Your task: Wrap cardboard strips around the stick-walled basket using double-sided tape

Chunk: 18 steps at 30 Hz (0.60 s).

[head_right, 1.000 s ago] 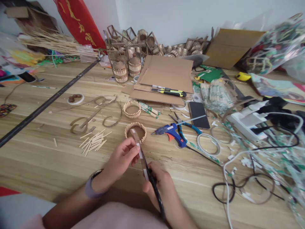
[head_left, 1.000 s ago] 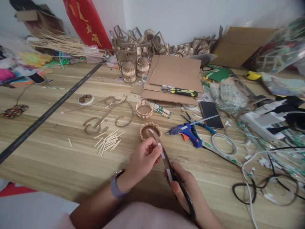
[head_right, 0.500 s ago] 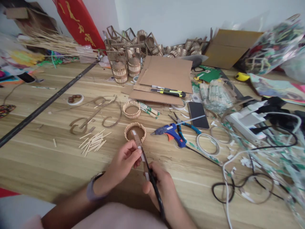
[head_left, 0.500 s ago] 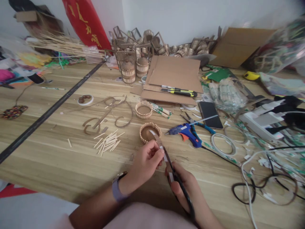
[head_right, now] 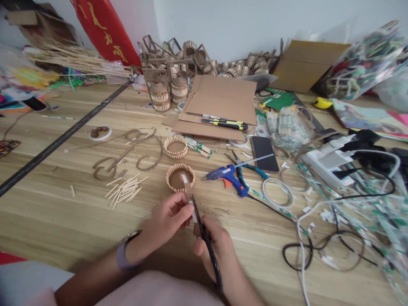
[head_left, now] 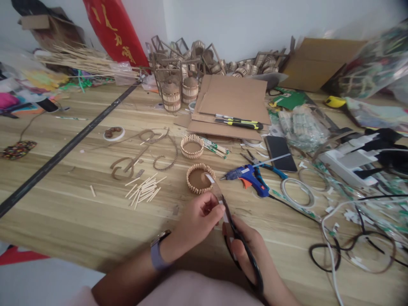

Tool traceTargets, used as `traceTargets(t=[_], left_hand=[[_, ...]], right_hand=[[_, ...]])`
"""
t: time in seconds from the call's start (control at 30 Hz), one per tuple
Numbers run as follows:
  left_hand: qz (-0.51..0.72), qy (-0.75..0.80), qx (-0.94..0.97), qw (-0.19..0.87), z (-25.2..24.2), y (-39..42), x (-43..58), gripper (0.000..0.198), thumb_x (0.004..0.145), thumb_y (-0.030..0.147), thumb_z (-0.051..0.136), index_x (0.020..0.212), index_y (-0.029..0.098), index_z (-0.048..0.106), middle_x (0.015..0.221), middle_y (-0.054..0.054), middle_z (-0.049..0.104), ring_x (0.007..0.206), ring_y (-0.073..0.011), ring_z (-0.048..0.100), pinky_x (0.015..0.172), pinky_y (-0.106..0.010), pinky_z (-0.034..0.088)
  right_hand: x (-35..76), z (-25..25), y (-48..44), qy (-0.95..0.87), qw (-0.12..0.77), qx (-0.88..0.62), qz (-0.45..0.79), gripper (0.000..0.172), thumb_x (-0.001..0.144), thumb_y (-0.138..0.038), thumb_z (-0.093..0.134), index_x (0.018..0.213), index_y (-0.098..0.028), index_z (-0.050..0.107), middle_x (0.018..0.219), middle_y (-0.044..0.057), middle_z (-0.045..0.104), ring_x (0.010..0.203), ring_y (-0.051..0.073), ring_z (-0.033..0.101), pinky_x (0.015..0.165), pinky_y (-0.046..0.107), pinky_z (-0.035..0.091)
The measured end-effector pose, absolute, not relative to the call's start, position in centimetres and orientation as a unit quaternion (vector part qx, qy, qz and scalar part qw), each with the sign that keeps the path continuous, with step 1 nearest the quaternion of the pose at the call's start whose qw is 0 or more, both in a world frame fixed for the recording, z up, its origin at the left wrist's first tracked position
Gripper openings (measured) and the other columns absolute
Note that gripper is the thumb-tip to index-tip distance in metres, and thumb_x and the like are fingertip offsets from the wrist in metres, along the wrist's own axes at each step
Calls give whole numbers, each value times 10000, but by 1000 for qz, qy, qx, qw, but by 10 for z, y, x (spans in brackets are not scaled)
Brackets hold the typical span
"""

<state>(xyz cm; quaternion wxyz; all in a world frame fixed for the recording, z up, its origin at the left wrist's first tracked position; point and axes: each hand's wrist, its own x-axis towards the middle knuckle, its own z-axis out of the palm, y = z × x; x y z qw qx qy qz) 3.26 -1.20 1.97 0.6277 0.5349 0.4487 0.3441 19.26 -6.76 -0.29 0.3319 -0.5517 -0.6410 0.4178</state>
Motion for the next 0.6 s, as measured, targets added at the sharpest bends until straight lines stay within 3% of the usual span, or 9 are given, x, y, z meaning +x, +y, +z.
traceTargets(t=[0.13, 0.33, 0.6], left_hand=[[362, 484, 532, 593, 20, -9, 30, 249, 881, 374, 524, 704, 201, 495, 610, 46, 486, 571, -115, 470, 544, -225, 378], [400, 481, 531, 571, 18, -7, 29, 265, 920, 372, 503, 717, 209, 459, 599, 61, 450, 554, -103, 445, 539, -214, 367], [423, 456, 559, 548, 11, -16, 36, 252, 954, 340, 483, 743, 202, 469, 613, 60, 467, 557, -95, 458, 543, -195, 380]], right_hand=[[194, -5, -69, -642, 324, -549, 427, 748, 735, -933, 281, 712, -214, 488, 632, -10, 480, 570, 150, 421, 508, 263, 368], [192, -8, -68, -638, 311, -548, 442, 725, 711, -941, 322, 682, -226, 440, 587, -39, 426, 530, 129, 378, 473, 251, 344], [191, -3, -68, -656, 328, -538, 416, 729, 792, -895, 252, 741, -212, 503, 627, -5, 498, 556, 146, 433, 487, 254, 378]])
